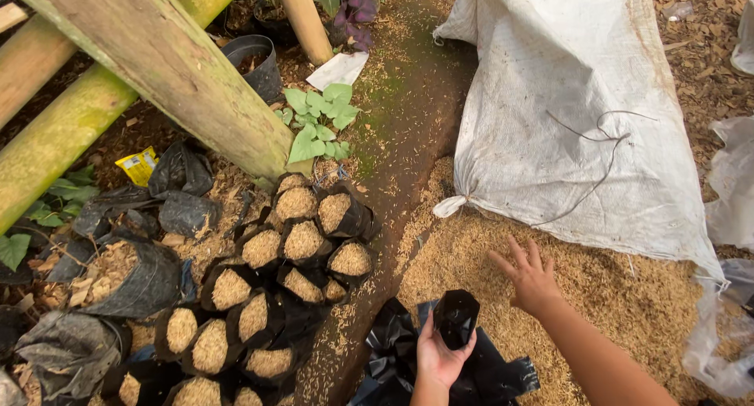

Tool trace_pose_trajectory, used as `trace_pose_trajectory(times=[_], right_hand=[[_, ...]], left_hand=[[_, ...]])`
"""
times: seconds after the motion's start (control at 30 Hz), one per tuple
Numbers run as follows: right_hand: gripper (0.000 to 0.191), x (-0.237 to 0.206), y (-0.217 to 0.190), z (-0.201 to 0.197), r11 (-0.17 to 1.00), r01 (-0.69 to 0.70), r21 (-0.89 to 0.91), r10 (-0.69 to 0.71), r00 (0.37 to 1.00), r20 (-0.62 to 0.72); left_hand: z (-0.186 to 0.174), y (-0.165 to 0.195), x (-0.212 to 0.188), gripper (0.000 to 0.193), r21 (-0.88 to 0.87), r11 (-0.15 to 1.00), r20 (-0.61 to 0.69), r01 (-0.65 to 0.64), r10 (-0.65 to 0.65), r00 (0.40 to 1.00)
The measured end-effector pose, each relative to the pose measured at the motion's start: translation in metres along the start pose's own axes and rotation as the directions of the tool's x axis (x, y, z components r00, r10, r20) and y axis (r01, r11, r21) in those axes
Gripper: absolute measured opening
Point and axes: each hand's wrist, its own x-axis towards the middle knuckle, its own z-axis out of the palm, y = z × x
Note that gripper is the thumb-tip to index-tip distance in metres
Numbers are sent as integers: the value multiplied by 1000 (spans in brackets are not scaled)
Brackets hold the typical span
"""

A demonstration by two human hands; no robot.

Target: The person fills black plastic nursery bags with a granular substrate from a large pile on the ground. They fold the bags into cylindrical shapes, scoop the material in by hand, and place the filled bags into a growing stack.

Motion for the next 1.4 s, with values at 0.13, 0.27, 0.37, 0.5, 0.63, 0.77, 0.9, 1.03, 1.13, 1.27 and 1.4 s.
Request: trace_pose_trajectory(times=[0.13,0.27,0.37,0.5,0.63,0.77,0.9,1.03,1.13,1.27,1.4], right_hand=[[110,7,-8,13,998,-8,57,4,998,61],[94,5,-8,52,999,45,-12,-45,999,14],[89,-1,1,74,999,-2,44,-1,998,69],[52,-12,22,74,852,-66,519,126,989,-83],[42,-24,54,39,617,-128,776,140,989,52],[51,-54,73,2,367,-51,929,126,992,5],[49,-75,61,-7,232,26,972,67,997,-42],[44,-78,44,6,322,177,930,41,979,-201],[47,-76,37,15,429,326,842,-16,935,-354],[50,-81,35,20,484,343,805,-42,928,-369],[35,-88,36,22,495,292,818,-48,950,-310]], left_hand=[[-1,3,8,43,-32,999,-4,-27,27,1000],[0,-2,12,40,-114,993,1,-41,42,999],[5,-9,12,41,-104,994,-19,-34,32,999],[18,-20,9,44,-87,996,23,-17,19,1000],[32,-34,5,47,-95,995,35,-34,37,999],[51,-56,-3,53,-87,996,22,-32,34,999],[68,-74,-14,60,-115,993,-27,-14,11,1000],[76,-82,-25,60,-74,997,34,-6,9,999],[77,-82,-30,61,-86,996,13,-4,5,1000],[77,-79,-35,60,-64,998,60,-3,7,998],[74,-79,-39,62,-29,1000,79,5,-3,997]])
